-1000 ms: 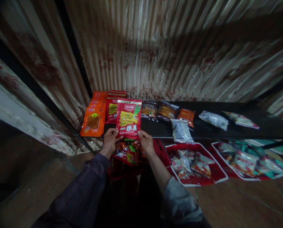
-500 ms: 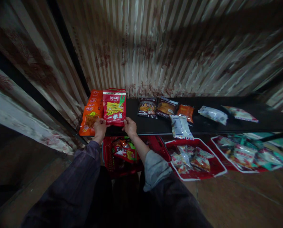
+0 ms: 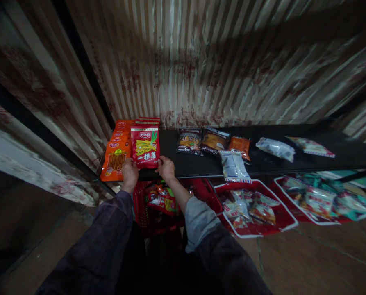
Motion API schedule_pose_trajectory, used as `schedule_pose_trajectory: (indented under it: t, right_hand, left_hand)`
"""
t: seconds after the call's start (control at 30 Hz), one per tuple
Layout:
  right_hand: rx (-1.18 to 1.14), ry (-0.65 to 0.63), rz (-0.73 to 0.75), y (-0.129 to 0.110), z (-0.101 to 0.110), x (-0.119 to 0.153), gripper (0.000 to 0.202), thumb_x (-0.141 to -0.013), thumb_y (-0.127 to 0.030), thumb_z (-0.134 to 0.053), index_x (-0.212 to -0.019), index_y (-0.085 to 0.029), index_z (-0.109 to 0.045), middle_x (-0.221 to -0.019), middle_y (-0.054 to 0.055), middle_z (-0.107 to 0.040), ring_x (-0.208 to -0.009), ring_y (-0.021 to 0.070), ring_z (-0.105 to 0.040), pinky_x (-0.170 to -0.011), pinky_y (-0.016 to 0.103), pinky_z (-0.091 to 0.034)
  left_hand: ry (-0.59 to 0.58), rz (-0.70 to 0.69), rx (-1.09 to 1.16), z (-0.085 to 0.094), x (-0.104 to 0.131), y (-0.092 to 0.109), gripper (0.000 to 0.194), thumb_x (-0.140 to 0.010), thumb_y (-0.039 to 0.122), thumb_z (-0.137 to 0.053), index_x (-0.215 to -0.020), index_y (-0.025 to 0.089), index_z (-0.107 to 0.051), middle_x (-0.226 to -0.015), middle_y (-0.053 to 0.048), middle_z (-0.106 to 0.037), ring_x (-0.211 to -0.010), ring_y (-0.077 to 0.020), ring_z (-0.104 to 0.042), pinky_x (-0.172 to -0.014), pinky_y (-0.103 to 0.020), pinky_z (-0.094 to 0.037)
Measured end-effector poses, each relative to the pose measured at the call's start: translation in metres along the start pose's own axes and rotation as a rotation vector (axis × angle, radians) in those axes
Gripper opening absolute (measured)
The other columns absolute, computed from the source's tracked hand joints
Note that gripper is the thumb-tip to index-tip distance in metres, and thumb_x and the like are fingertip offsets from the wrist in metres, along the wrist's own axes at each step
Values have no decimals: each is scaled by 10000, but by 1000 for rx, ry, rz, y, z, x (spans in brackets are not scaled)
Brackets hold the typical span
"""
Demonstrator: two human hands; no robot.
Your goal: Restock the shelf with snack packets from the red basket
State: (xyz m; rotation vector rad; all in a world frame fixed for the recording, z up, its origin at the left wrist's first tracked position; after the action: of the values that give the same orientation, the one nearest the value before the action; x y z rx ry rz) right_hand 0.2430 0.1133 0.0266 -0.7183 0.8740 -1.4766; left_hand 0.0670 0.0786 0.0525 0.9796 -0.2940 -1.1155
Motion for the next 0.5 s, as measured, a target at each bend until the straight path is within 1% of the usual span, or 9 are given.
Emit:
schedule_pose_trajectory:
  t: [0.13, 0.2, 0.27, 0.37, 0.5]
  right_hand:
    - [-47, -26, -35, -3, 2, 2, 169, -868, -253, -455, -931, -191, -598, -490, -50, -567, -346, 83, -533, -342, 150, -359]
    - [-10, -27, -35, -5, 3, 4, 161, -868, -252, -450, -902, -195, -597, -469, -53, -560, -330, 83, -518, -345, 155, -360]
    - [58, -16, -22, -8, 5, 5, 161, -866, -260, -454, -875, -199, -603, -448, -54, -553, -322, 84, -508, -369, 163, -373]
    - [155, 4, 3, -10, 7, 6, 168, -864, -268, -459, -844, -203, -613, -477, -46, -577, -365, 90, -547, -434, 171, -406]
    - [192, -18, -40, -9, 6, 5, 166, -866, -266, -464, -862, -207, -618, -538, -46, -606, -426, 90, -600, -464, 158, -419]
  left_hand:
    - [-4, -43, -52, -1, 0, 4, 160, -799, 86, -446, -888, 164, -554, -864, -107, -610, -841, -219, -608, -761, -329, -446]
    - [-2, -53, -70, -2, 0, 5, 177, -805, 92, -444, -928, 158, -554, -905, -125, -611, -855, -230, -608, -764, -335, -448]
    - [5, -73, -84, -3, 1, 5, 238, -812, 88, -427, -1010, 150, -545, -958, -144, -608, -881, -240, -606, -772, -342, -451]
    - [20, -119, -125, -3, 4, 4, 324, -821, 73, -387, -1107, 134, -525, -1037, -166, -589, -933, -250, -594, -804, -358, -455]
    - [19, -181, -216, -5, 12, 6, 357, -824, 61, -358, -1126, 93, -545, -1111, -184, -547, -1016, -249, -565, -872, -369, -451]
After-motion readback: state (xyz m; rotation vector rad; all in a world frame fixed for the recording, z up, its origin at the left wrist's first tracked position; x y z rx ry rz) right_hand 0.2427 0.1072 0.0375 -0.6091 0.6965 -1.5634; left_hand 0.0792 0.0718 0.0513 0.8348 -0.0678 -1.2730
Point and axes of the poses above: each hand's wrist, its own x-axis away from the middle knuckle, its own z-axis out of the back of the hand, y = z × x, the point moved 4 cm from there along -x, towards the middle knuckle
